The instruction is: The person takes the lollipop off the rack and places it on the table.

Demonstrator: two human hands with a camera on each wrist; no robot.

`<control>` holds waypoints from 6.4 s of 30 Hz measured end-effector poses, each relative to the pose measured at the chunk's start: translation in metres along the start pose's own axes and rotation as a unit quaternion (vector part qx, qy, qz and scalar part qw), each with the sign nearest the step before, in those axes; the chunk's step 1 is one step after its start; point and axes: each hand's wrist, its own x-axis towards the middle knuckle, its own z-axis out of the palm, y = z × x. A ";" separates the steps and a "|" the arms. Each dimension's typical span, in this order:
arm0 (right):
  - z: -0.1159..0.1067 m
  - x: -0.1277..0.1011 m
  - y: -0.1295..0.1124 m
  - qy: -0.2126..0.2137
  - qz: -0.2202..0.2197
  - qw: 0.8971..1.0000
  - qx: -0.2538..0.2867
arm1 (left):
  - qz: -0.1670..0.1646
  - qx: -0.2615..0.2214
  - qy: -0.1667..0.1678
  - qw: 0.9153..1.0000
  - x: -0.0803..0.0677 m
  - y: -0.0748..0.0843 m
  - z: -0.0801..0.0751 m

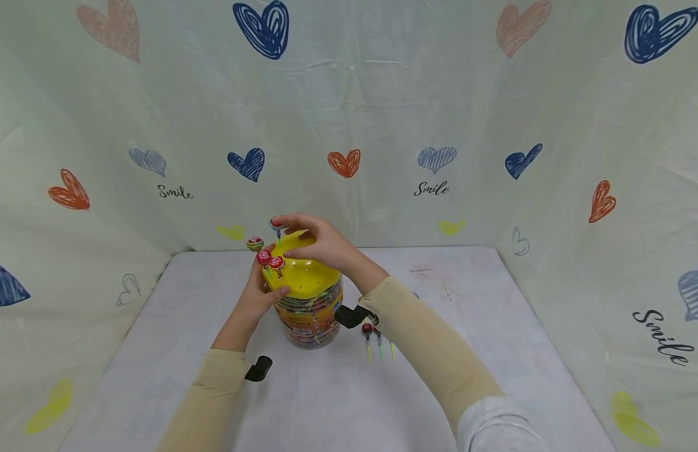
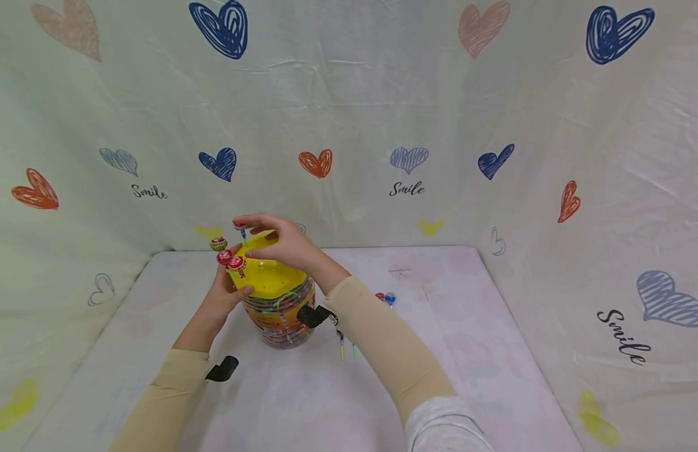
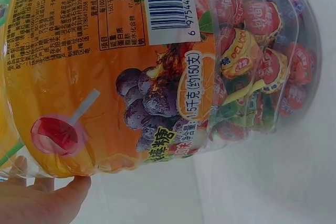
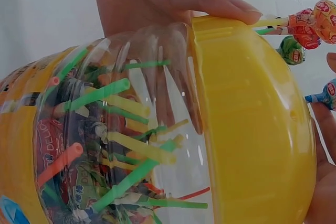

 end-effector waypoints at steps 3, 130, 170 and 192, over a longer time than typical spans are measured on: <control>0.000 -0.001 0.000 0.004 0.001 1.000 -0.002 | 0.005 0.003 -0.001 1.000 0.000 0.000 0.000; -0.026 -0.260 0.170 0.100 0.298 0.949 -0.038 | 0.028 -0.036 0.005 0.999 0.000 -0.006 0.002; -0.045 -0.177 0.084 0.144 0.163 0.976 -0.018 | 0.023 -0.017 0.008 1.000 0.000 -0.006 0.003; -0.011 -0.082 0.014 0.085 -0.005 0.995 -0.050 | 0.010 -0.011 0.009 1.000 0.001 -0.009 0.002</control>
